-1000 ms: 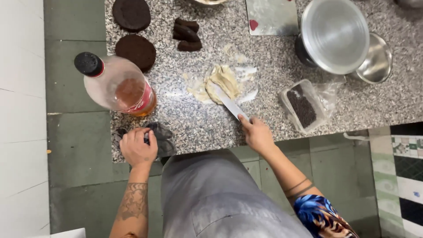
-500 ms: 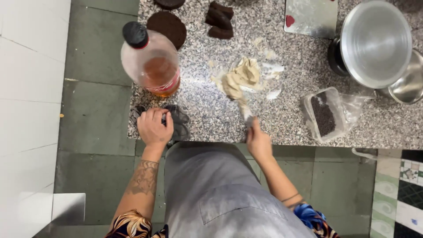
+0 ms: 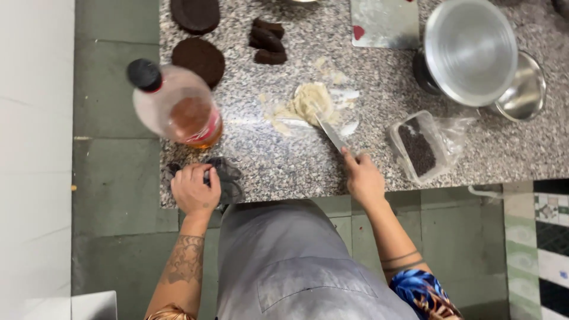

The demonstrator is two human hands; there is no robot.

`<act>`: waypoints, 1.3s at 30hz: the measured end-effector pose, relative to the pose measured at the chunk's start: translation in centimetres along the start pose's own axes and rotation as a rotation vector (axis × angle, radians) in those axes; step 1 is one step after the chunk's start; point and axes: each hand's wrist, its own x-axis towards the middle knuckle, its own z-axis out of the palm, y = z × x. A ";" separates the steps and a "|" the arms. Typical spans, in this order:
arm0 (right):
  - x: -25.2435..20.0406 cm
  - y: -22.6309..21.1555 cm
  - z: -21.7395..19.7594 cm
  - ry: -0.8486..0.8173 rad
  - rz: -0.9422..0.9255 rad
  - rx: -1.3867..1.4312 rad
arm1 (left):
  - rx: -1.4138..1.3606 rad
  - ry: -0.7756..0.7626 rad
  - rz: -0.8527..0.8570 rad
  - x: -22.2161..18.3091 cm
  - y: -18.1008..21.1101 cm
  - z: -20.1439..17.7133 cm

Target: The person mixes frosting and chocolate chips on a counter, retrieves more chips from a freezer, and spreads the mixture onto a cake layer. They then stack a second cake layer on top, soak it with liquid from a bottle, and apply more frosting.

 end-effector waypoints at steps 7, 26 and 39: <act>1.8 2.5 0.9 0.138 -0.055 0.110 | 0.064 0.047 0.066 -1.0 -1.4 1.7; 5.2 22.9 0.4 0.009 0.363 -0.070 | 0.175 0.000 0.038 -1.4 -1.9 2.5; 7.4 26.1 -2.1 0.043 0.880 1.493 | 0.152 0.017 0.018 -1.1 -0.9 2.1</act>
